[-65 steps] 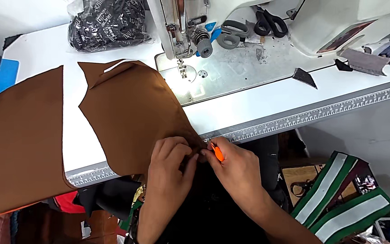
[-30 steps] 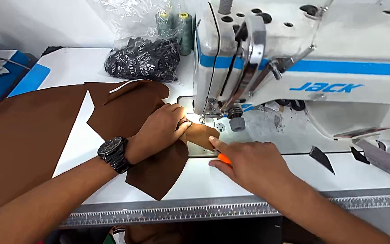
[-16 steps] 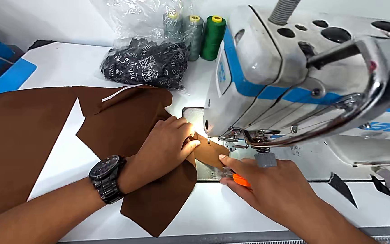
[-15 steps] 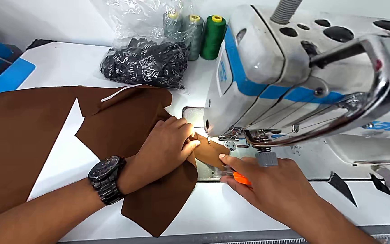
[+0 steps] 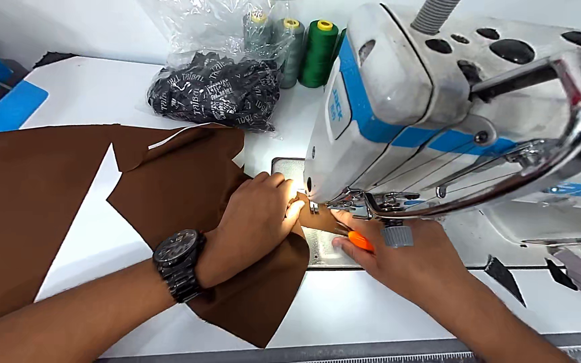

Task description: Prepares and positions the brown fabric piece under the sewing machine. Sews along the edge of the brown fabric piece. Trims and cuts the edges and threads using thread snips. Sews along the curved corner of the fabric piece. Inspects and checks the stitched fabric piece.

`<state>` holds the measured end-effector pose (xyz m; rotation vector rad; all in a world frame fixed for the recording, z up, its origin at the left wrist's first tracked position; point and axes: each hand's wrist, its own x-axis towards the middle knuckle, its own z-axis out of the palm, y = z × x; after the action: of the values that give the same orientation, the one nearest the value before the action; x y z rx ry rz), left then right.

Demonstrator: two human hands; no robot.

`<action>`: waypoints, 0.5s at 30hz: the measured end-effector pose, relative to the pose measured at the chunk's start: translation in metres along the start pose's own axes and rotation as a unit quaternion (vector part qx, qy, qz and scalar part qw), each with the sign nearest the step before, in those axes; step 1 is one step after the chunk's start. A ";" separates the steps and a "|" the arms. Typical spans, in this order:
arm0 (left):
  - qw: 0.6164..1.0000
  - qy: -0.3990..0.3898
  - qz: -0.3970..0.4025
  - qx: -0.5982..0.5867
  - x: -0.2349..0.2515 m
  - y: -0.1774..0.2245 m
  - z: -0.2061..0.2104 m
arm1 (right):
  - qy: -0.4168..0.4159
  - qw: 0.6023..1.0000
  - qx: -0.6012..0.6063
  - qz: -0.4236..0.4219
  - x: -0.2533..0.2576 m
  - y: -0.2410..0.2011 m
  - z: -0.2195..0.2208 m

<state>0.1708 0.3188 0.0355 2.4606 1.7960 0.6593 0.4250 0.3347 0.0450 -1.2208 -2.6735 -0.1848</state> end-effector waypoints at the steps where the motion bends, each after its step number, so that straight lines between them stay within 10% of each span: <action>1: 1.000 -0.002 -0.002 -0.001 0.000 0.001 -0.001 | -0.003 1.000 -0.010 -0.002 0.001 0.002 -0.001; 15: 0.990 -0.046 -0.048 -0.127 -0.003 -0.014 -0.015 | 0.056 0.994 0.058 0.078 -0.020 -0.031 -0.003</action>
<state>0.1525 0.3177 0.0446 2.1902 1.6683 0.7064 0.4146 0.2997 0.0424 -1.3327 -2.4452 -0.0716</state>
